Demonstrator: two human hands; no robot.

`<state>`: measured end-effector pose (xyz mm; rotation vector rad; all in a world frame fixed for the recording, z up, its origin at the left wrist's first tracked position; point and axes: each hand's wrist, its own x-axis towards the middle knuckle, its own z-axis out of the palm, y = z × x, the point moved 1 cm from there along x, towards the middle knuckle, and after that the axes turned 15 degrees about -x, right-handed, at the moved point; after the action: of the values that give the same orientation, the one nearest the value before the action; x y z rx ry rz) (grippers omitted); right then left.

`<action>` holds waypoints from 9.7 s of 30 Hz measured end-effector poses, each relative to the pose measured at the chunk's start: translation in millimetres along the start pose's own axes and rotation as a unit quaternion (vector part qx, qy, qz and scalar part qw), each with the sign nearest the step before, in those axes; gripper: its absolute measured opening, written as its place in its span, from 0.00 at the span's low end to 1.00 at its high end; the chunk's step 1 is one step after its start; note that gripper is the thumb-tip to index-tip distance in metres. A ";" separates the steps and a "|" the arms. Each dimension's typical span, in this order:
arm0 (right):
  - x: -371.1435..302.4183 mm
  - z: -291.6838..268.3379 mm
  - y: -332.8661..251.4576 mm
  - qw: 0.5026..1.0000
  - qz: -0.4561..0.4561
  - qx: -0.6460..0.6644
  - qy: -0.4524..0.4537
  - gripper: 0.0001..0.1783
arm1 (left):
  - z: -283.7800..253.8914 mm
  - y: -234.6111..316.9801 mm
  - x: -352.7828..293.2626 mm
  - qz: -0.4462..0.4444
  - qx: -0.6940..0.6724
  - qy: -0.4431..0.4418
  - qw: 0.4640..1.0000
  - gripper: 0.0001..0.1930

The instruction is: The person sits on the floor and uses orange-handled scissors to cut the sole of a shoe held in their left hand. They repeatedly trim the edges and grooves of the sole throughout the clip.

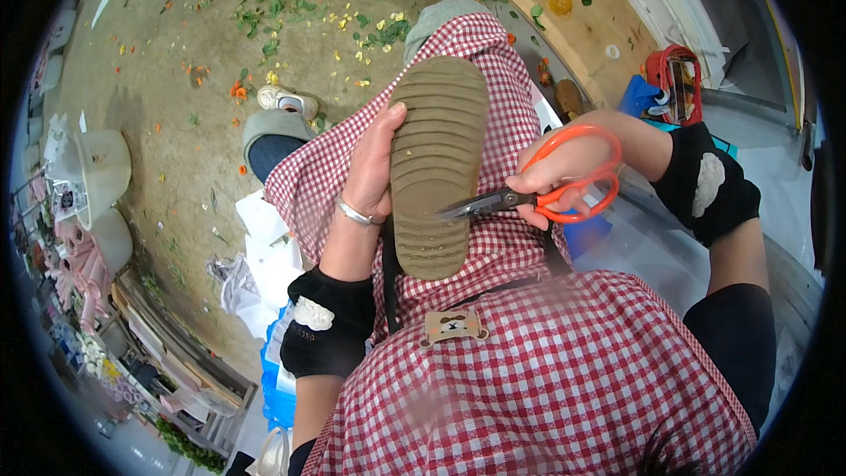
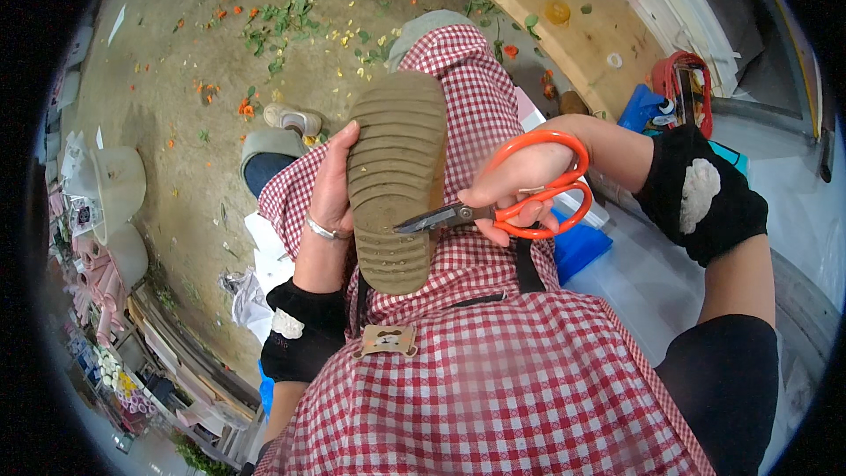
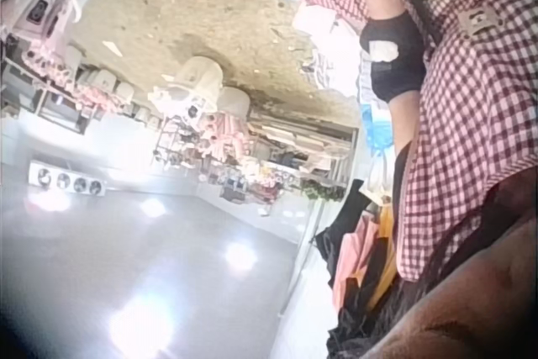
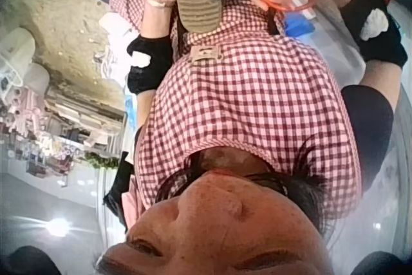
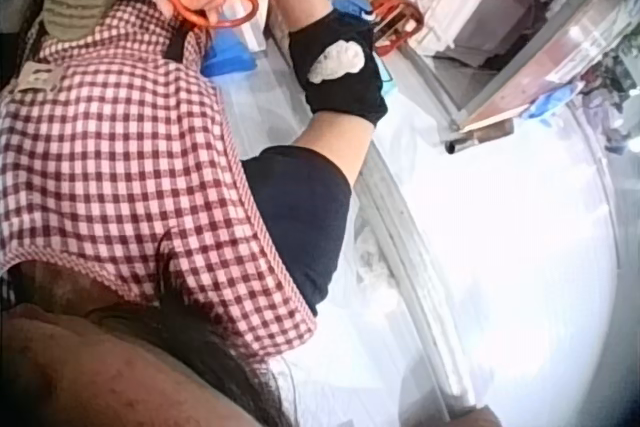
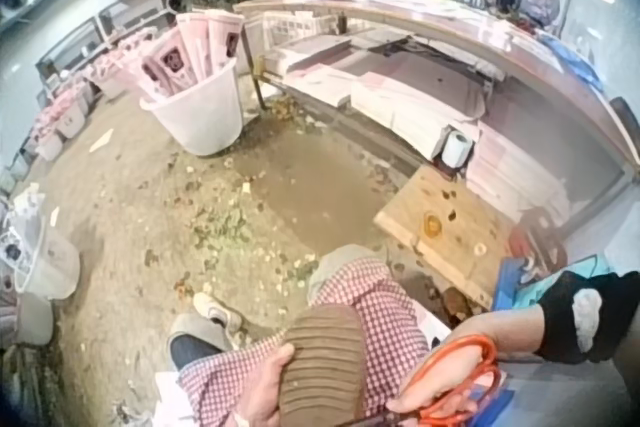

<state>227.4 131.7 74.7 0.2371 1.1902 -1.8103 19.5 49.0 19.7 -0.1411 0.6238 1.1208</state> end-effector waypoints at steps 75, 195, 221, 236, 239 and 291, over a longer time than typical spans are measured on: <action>12.9 10.5 1.6 0.998 -0.047 0.012 0.041 0.33 | -15.4 -0.9 5.2 -0.007 -0.032 0.021 0.999 0.29; -8.8 -0.7 -33.5 0.979 0.008 -0.190 0.076 0.34 | 1.1 -0.7 2.5 0.013 -0.023 0.022 0.999 0.21; 41.1 -13.2 37.3 0.980 -0.155 0.111 -0.052 0.35 | -10.2 -4.4 7.4 -0.027 -0.035 0.022 0.999 0.28; 23.7 -46.2 -8.7 0.931 -0.288 0.142 0.172 0.35 | -3.5 128.7 6.1 0.245 0.204 0.133 0.939 0.24; 52.1 -75.1 -20.2 0.877 -0.338 0.174 0.293 0.30 | 22.1 202.5 26.1 0.417 0.538 0.171 0.713 0.25; 66.8 14.1 -76.4 0.882 -0.246 -0.065 0.396 0.19 | -45.3 132.4 -88.0 0.404 -0.052 -0.040 0.912 0.28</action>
<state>135.5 89.0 90.2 0.6968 2.0890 -2.1227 -139.1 19.5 55.7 0.0869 0.5563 1.9547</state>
